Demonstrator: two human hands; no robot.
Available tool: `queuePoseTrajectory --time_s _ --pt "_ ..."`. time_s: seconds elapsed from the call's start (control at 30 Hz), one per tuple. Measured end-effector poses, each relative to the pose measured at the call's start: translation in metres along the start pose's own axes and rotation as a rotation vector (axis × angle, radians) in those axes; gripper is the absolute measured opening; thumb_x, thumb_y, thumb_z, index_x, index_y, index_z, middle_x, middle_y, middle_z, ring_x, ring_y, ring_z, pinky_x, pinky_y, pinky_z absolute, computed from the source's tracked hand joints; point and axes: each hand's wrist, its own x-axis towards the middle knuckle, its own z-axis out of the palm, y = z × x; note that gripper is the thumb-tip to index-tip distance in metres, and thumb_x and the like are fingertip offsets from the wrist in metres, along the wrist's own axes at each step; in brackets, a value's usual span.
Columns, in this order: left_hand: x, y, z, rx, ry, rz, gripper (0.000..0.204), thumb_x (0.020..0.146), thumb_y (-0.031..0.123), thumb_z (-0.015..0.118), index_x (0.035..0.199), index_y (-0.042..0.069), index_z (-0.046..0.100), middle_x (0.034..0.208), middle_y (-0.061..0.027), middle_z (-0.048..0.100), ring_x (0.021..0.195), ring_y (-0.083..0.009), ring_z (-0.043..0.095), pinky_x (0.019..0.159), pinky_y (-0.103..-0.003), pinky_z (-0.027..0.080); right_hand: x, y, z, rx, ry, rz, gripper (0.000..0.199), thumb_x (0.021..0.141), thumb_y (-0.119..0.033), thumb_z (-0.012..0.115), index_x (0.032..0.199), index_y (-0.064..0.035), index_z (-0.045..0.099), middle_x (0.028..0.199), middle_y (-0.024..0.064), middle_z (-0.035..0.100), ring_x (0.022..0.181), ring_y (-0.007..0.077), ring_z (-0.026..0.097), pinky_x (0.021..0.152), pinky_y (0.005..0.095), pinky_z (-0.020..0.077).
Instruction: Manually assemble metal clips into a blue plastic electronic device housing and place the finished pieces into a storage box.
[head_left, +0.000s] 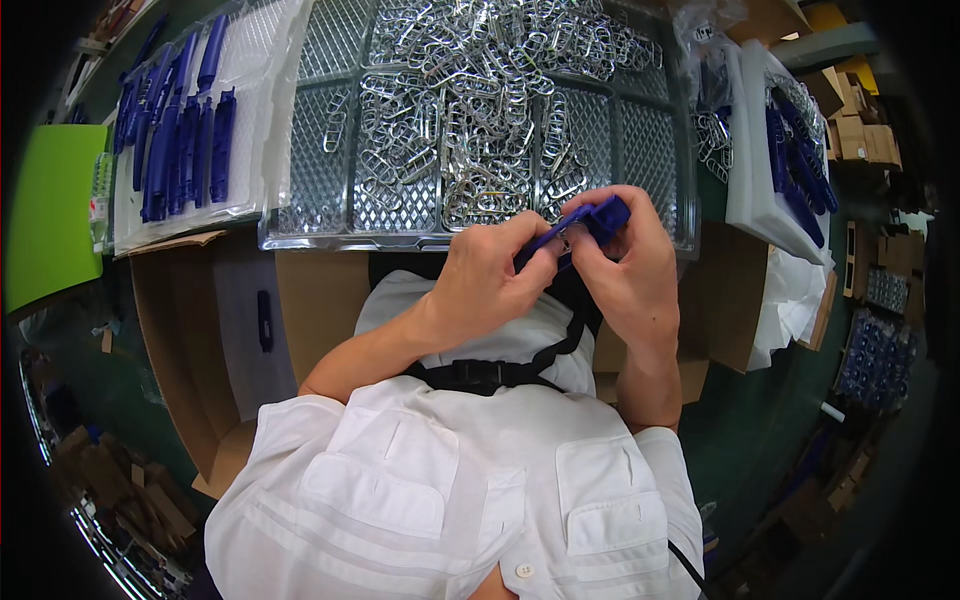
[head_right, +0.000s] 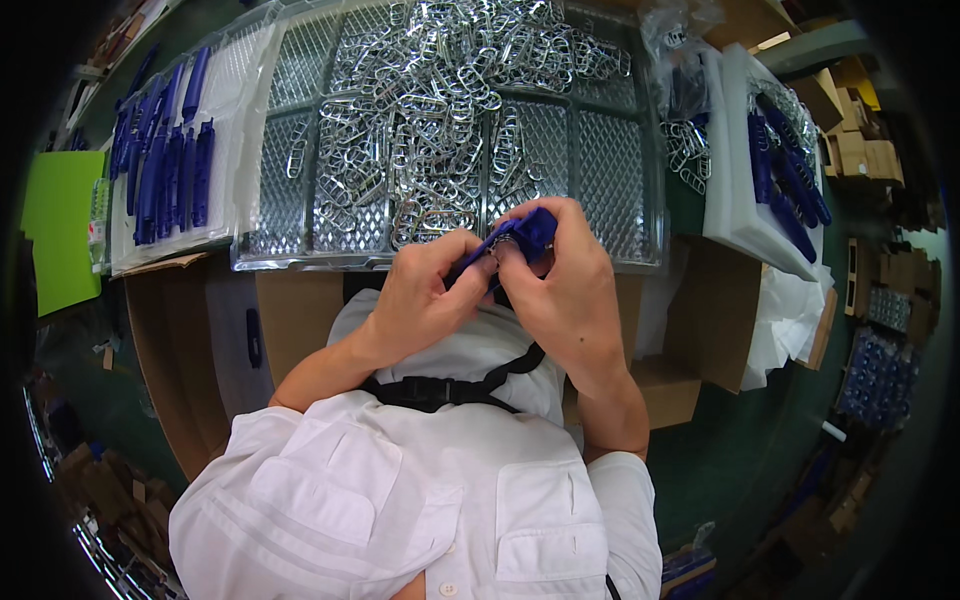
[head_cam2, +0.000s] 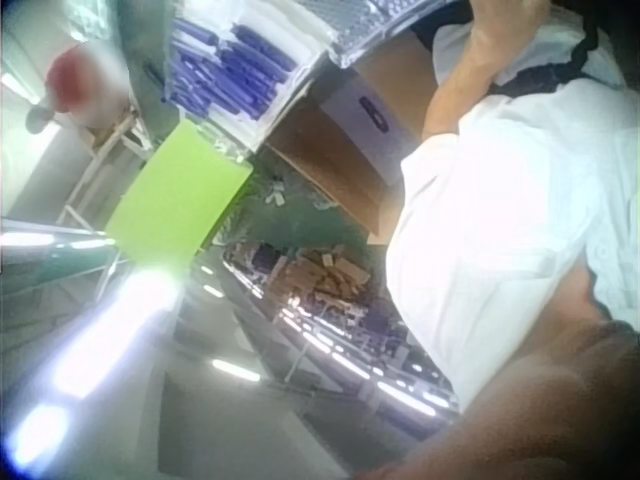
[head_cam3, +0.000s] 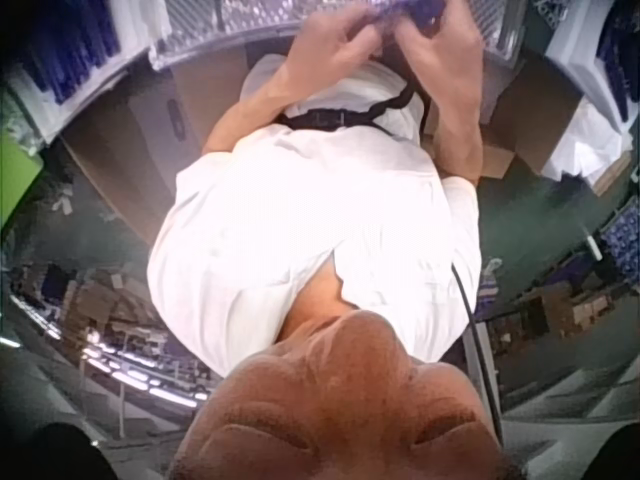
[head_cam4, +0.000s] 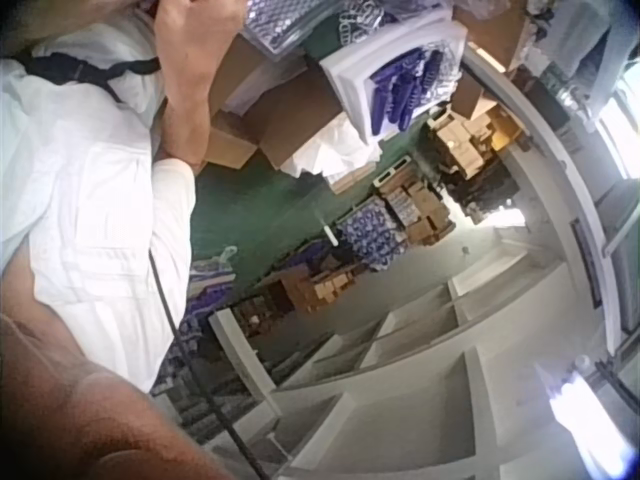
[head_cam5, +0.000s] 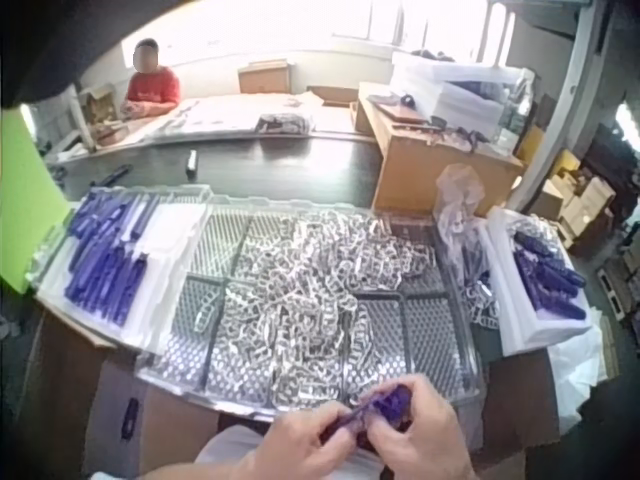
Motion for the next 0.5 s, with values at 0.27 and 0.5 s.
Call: queuePoseTrajectory --time_s 0.27,0.5 --pt "0.007 -0.004 -0.004 0.191 0.035 0.097 0.011 0.100 0.009 0.069 0.100 -0.002 0.070 0.068 -0.0066 0.071 0.060 -0.0080 0.067 0.052 -0.025 0.051 0.004 -0.003 0.006 -0.217 0.116 -0.105 0.027 0.092 0.002 0.075 0.116 0.0005 0.061 0.101 0.0057 0.073 0.084 0.0087 0.070 0.071 0.0253 0.0567" --pt "0.003 0.028 -0.032 -0.156 -0.232 0.054 0.038 0.100 0.017 0.071 0.134 0.002 0.066 0.093 -0.0136 0.073 0.081 -0.0215 0.071 0.073 -0.033 0.054 0.007 -0.002 -0.011 0.200 0.096 -0.165 0.030 0.089 0.012 0.071 0.116 0.0018 0.062 0.103 0.0101 0.071 0.092 0.0157 0.070 0.081 0.0273 0.0571"
